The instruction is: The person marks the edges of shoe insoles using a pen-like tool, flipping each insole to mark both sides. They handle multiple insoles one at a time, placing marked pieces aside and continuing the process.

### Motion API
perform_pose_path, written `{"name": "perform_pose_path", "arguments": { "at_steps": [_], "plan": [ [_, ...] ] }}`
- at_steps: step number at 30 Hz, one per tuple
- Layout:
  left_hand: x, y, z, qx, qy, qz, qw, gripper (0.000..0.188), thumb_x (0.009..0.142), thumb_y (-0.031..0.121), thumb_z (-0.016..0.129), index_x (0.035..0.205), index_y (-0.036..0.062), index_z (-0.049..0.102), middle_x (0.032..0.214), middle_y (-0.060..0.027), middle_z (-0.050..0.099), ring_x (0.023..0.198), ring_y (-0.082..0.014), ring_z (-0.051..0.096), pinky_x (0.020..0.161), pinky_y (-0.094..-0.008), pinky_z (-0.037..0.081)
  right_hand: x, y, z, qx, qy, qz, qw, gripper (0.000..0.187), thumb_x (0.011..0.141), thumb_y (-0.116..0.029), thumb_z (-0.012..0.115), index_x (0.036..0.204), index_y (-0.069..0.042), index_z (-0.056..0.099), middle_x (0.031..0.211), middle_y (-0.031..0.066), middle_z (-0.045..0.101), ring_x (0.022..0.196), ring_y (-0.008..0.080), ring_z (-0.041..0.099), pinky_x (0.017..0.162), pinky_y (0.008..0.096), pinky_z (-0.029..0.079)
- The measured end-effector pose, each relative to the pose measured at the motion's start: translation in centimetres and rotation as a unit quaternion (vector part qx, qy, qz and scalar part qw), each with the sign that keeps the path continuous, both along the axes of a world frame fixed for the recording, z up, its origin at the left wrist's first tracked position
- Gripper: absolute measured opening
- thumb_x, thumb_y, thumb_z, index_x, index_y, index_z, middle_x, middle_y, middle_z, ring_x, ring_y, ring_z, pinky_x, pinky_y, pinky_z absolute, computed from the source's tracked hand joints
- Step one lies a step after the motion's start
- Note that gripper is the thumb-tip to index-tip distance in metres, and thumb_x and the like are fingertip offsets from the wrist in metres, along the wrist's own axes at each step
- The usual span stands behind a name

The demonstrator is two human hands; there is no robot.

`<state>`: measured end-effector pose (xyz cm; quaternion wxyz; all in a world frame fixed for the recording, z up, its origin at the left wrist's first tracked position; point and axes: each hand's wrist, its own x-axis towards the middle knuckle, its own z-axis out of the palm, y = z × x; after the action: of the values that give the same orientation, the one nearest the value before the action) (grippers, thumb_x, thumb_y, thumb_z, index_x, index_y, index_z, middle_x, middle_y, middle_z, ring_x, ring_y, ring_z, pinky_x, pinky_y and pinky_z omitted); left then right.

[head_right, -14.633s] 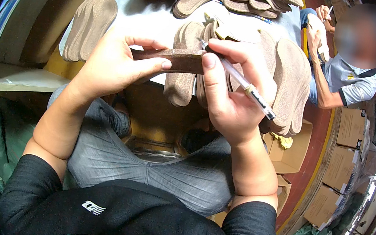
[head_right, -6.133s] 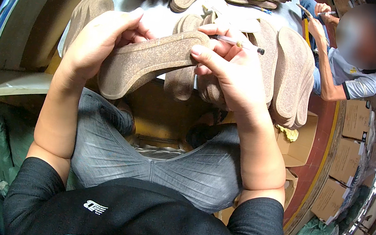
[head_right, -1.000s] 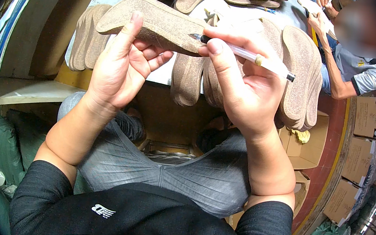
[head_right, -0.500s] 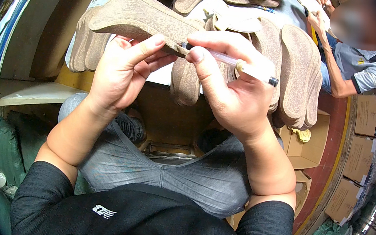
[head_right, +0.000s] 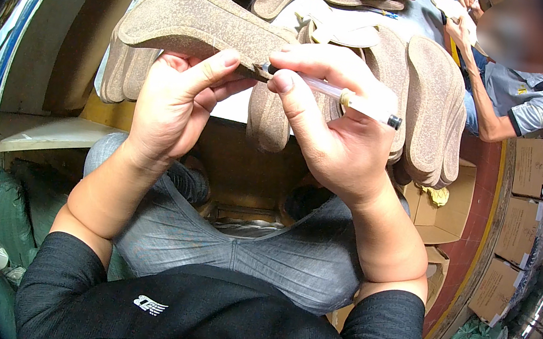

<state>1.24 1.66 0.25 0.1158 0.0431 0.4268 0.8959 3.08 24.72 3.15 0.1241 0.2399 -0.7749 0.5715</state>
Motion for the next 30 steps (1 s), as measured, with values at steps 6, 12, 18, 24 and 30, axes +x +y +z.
{"name": "perform_pose_path", "arguments": {
  "at_steps": [6,12,18,24,30],
  "plan": [
    [0.06,0.06,0.23,0.006,-0.002,-0.001,1.000,0.027,0.107,0.005,0.076,0.132,-0.0031,0.075,0.124,-0.0148,0.082,0.115,-0.0235,0.079,0.107,-0.0436,0.065,-0.13,0.19,-0.17,0.004,0.007,0.007,1.000,0.018,0.109,-0.001,0.071,0.124,0.009,0.078,0.129,0.0211,0.076,0.100,0.0209,0.078,0.093,0.0333,0.065],
    [0.06,0.16,0.30,0.006,-0.001,0.005,1.000,0.027,0.106,0.006,0.077,0.133,-0.0023,0.075,0.124,-0.0139,0.082,0.114,-0.0227,0.079,0.105,-0.0426,0.066,-0.15,0.07,-0.28,-0.011,0.006,0.015,1.000,0.018,0.109,0.000,0.071,0.123,0.008,0.078,0.131,0.0222,0.075,0.102,0.0214,0.078,0.093,0.0336,0.066],
    [-0.07,0.15,-0.05,0.006,0.002,0.008,1.000,0.027,0.106,0.005,0.077,0.132,-0.0023,0.074,0.122,-0.0129,0.082,0.112,-0.0221,0.079,0.103,-0.0421,0.067,-0.06,0.24,-0.31,0.002,-0.007,0.007,1.000,0.019,0.110,-0.001,0.071,0.124,0.008,0.077,0.131,0.0225,0.075,0.102,0.0213,0.078,0.093,0.0335,0.066],
    [-0.02,0.26,0.19,0.003,-0.001,0.020,1.000,0.028,0.106,0.004,0.076,0.134,-0.0027,0.072,0.122,-0.0131,0.081,0.111,-0.0223,0.080,0.101,-0.0418,0.069,-0.16,-0.14,-0.52,-0.030,-0.012,0.012,0.999,0.020,0.110,-0.002,0.071,0.126,0.008,0.077,0.131,0.0227,0.076,0.102,0.0216,0.078,0.094,0.0345,0.065],
    [-0.13,0.06,0.05,0.003,-0.010,0.017,1.000,0.029,0.107,0.004,0.076,0.134,-0.0037,0.072,0.122,-0.0141,0.080,0.110,-0.0230,0.080,0.099,-0.0414,0.069,-0.40,0.11,-0.68,-0.009,-0.005,0.018,1.000,0.020,0.110,-0.002,0.071,0.125,0.008,0.077,0.131,0.0230,0.076,0.102,0.0217,0.078,0.094,0.0348,0.065]
  ]
}}
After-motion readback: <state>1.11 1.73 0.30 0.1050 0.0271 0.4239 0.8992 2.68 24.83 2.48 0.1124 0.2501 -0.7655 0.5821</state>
